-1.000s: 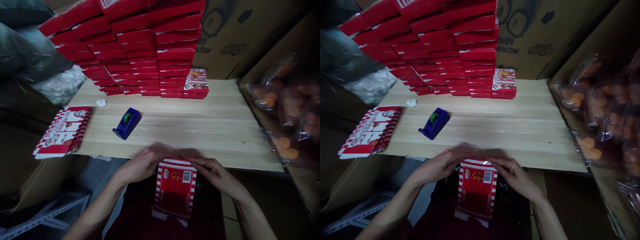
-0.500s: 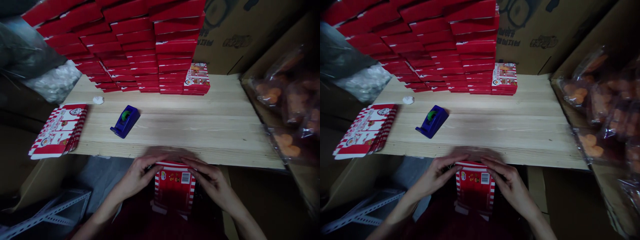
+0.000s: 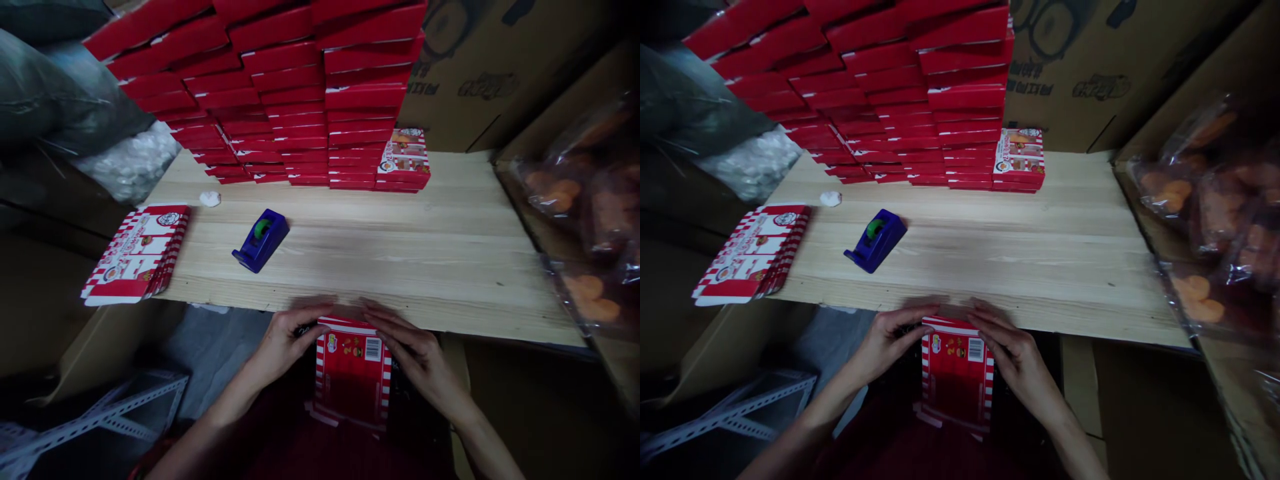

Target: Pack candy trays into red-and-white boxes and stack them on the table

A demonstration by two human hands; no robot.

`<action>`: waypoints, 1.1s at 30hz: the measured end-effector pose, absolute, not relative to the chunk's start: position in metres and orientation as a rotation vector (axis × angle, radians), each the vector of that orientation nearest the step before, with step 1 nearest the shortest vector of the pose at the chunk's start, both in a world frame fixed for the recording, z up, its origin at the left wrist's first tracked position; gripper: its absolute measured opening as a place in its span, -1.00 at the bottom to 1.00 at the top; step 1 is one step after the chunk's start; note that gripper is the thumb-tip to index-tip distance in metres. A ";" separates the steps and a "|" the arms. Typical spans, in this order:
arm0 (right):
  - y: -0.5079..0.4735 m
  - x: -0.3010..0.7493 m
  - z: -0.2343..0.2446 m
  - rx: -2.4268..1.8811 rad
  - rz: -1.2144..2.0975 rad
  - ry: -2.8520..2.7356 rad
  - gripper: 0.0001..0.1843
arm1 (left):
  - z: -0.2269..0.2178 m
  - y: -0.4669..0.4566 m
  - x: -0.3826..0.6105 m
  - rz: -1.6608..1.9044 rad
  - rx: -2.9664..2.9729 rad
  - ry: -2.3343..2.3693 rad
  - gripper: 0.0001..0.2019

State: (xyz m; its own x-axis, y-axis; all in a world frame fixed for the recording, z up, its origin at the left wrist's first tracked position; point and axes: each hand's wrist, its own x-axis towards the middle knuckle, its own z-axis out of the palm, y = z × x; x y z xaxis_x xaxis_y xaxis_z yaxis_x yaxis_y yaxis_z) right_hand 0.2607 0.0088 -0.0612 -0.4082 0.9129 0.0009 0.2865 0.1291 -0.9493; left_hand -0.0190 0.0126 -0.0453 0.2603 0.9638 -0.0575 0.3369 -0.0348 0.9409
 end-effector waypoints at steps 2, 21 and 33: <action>0.006 0.259 -0.059 -1.152 1.274 -1.766 -0.61 | -0.043 0.011 -0.018 0.831 1.523 1.224 -0.74; 0.020 0.268 -0.006 -1.219 2.192 -0.910 -0.67 | -0.009 -0.021 -0.005 0.981 2.049 0.980 -0.53; 0.004 0.270 -0.016 -1.174 2.234 -0.518 -0.66 | -0.009 -0.020 -0.007 0.938 2.009 0.901 -0.55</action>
